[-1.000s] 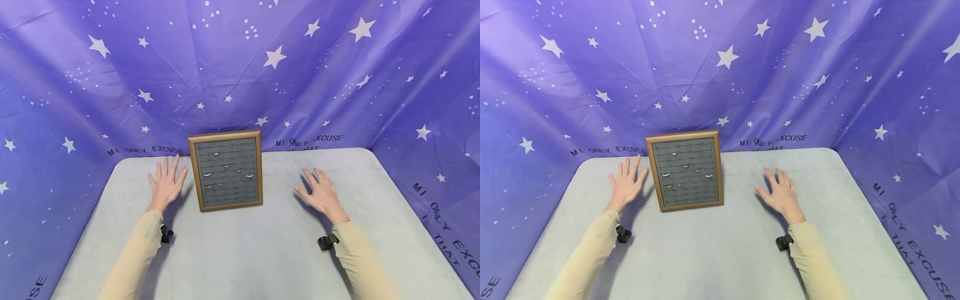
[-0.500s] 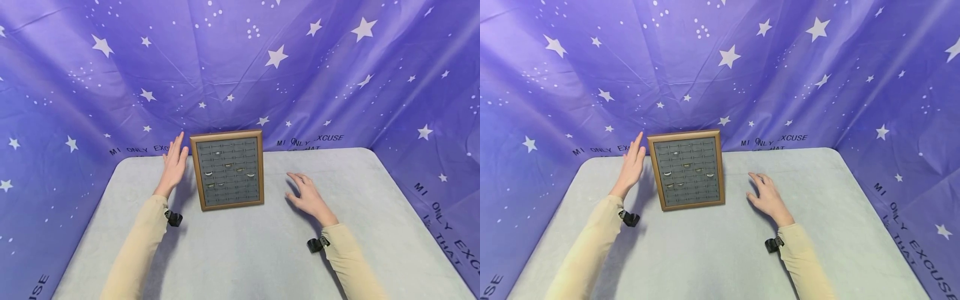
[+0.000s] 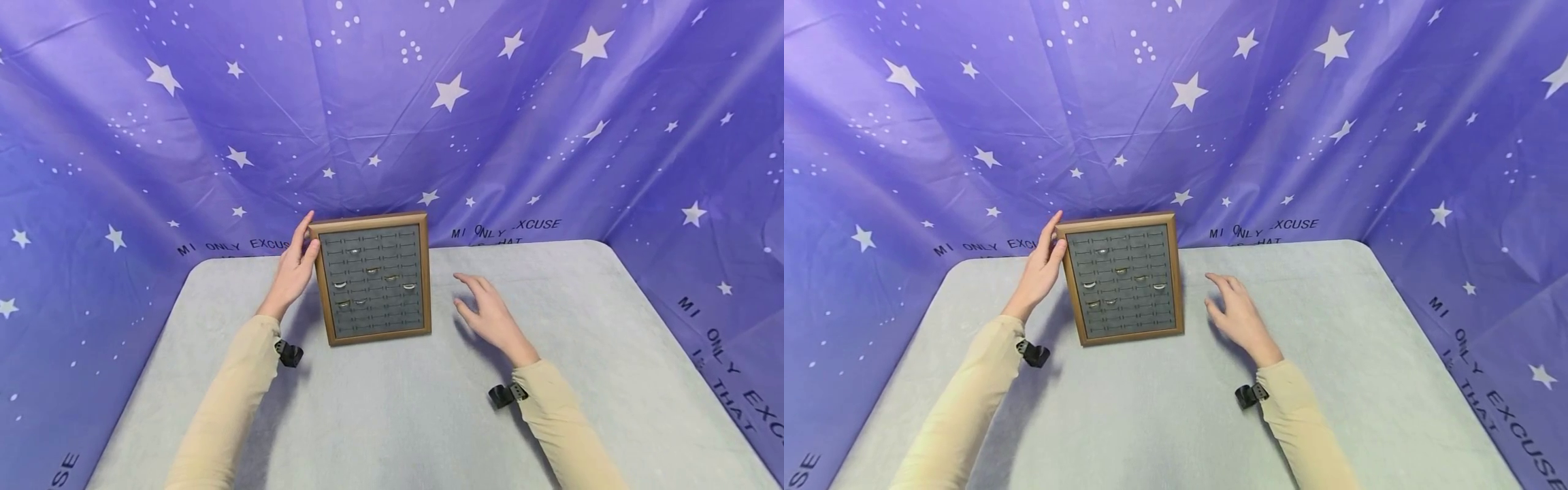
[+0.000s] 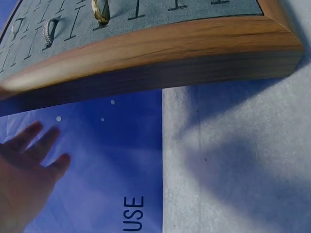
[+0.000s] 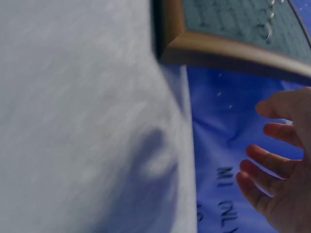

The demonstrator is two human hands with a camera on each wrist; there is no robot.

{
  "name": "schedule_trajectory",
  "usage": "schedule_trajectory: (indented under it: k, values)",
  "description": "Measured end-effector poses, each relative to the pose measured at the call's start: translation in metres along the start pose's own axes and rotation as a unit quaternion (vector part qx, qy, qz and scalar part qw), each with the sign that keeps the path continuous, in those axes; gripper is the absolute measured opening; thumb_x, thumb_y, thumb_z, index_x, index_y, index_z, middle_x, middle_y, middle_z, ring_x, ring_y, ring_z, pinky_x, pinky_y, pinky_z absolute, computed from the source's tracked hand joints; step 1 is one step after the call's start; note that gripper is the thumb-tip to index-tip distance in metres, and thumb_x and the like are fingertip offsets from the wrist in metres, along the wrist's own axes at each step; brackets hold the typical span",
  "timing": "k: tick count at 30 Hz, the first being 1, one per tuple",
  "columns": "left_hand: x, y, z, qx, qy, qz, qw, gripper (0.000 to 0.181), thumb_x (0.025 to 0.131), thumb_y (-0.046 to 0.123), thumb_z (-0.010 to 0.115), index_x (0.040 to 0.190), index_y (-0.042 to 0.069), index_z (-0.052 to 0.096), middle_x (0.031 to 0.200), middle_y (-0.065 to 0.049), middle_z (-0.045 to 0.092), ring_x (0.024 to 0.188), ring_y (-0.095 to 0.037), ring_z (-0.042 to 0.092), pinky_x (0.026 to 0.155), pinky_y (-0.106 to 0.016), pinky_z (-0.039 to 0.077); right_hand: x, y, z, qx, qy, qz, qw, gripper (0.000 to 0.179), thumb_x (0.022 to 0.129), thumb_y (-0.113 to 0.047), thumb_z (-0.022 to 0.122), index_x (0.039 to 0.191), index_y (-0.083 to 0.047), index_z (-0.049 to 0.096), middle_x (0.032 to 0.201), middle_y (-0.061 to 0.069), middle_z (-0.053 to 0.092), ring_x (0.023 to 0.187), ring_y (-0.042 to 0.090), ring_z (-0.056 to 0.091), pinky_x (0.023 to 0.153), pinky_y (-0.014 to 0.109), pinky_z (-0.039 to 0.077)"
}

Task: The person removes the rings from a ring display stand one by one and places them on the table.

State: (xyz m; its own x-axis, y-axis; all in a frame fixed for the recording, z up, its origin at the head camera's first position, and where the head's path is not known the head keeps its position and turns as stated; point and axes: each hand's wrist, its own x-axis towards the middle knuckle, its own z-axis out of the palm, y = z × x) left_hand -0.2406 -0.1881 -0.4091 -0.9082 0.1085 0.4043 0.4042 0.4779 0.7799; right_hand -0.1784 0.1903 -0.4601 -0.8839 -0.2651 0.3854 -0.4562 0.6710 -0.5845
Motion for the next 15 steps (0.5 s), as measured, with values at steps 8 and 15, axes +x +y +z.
schedule_trajectory:
  k: [8,15]
  values:
    - [-0.003,0.003,0.001,-0.047,-0.006,-0.008,0.9988,0.055,0.103,0.025,0.047,0.154,0.026,0.026,0.108,-0.023,0.06,0.093,-0.026,0.057,0.077,-0.039,0.047,0.022,-0.034,0.004,0.054,0.09,-0.061,0.9926,0.04,0.086,0.0,0.064,0.125,0.002,0.059,0.104,0.014,0.064,0.088,0.025,0.058,0.069,0.041,0.05]
    - [-0.012,0.023,0.002,-0.13,-0.001,0.003,0.9915,0.062,0.099,0.007,0.054,0.153,0.009,0.024,0.103,-0.024,0.06,0.075,-0.014,0.058,0.061,-0.021,0.045,0.037,-0.061,0.013,0.094,0.093,-0.097,0.9865,0.035,0.086,0.002,0.06,0.121,0.001,0.061,0.097,0.012,0.064,0.085,0.022,0.058,0.067,0.041,0.05]
